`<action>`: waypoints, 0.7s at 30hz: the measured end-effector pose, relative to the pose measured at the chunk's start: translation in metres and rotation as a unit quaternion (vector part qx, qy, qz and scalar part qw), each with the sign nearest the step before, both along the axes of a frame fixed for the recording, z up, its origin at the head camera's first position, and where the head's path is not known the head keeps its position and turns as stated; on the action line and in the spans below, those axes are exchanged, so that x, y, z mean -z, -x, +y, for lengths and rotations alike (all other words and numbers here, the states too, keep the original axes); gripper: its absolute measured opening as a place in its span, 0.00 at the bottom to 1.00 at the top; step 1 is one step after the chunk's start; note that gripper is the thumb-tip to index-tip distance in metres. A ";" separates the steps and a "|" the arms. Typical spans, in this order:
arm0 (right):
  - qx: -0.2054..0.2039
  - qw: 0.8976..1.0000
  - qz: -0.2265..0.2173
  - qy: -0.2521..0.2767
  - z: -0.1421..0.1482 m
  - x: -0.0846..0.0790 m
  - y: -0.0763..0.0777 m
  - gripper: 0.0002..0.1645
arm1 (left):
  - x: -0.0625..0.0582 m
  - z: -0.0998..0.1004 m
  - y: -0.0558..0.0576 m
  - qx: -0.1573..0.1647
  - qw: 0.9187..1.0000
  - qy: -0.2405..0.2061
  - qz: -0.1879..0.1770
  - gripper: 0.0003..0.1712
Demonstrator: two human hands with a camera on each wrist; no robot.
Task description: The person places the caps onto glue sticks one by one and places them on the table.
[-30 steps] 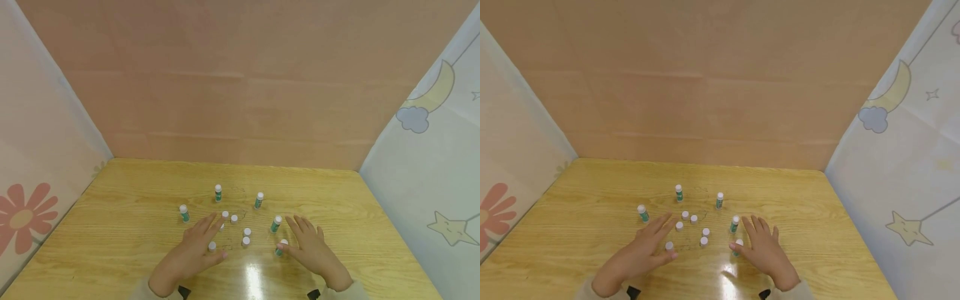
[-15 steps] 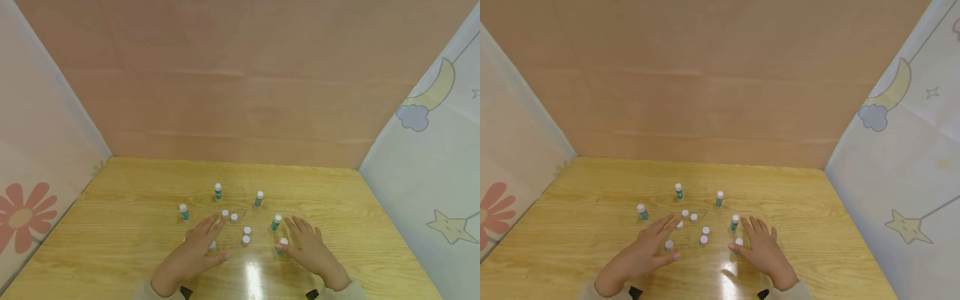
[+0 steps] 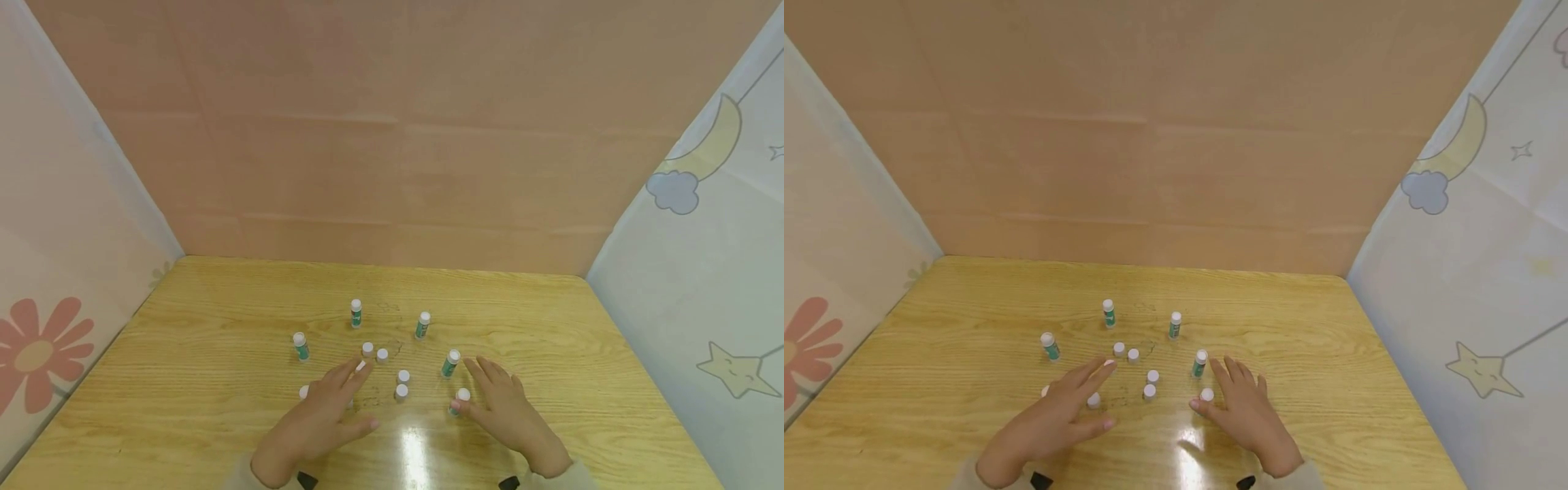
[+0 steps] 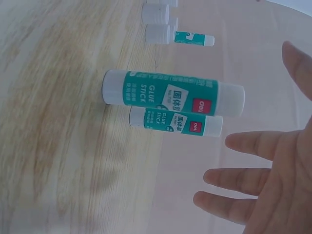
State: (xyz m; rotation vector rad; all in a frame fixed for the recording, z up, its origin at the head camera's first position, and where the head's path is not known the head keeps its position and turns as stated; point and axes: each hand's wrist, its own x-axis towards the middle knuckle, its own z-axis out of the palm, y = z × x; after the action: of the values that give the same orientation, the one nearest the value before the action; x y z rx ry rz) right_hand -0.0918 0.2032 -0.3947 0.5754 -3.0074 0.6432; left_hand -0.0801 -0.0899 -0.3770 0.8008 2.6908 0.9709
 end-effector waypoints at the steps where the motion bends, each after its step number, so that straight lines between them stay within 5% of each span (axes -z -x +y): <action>1: -0.001 1.000 0.001 -0.001 0.000 0.000 0.000 0.42 | 0.001 0.000 0.000 0.001 1.000 0.000 0.000 0.42; 21: -0.008 1.000 -0.027 0.009 0.001 0.005 -0.003 0.41 | 0.009 0.002 -0.003 0.005 1.000 0.010 -0.007 0.41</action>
State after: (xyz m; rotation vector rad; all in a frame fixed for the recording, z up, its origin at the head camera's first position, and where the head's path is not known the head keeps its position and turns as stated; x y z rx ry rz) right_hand -0.0887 0.2043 -0.3992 0.5902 -3.0460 0.6984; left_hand -0.0776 -0.0878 -0.3858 0.8009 2.6779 0.9436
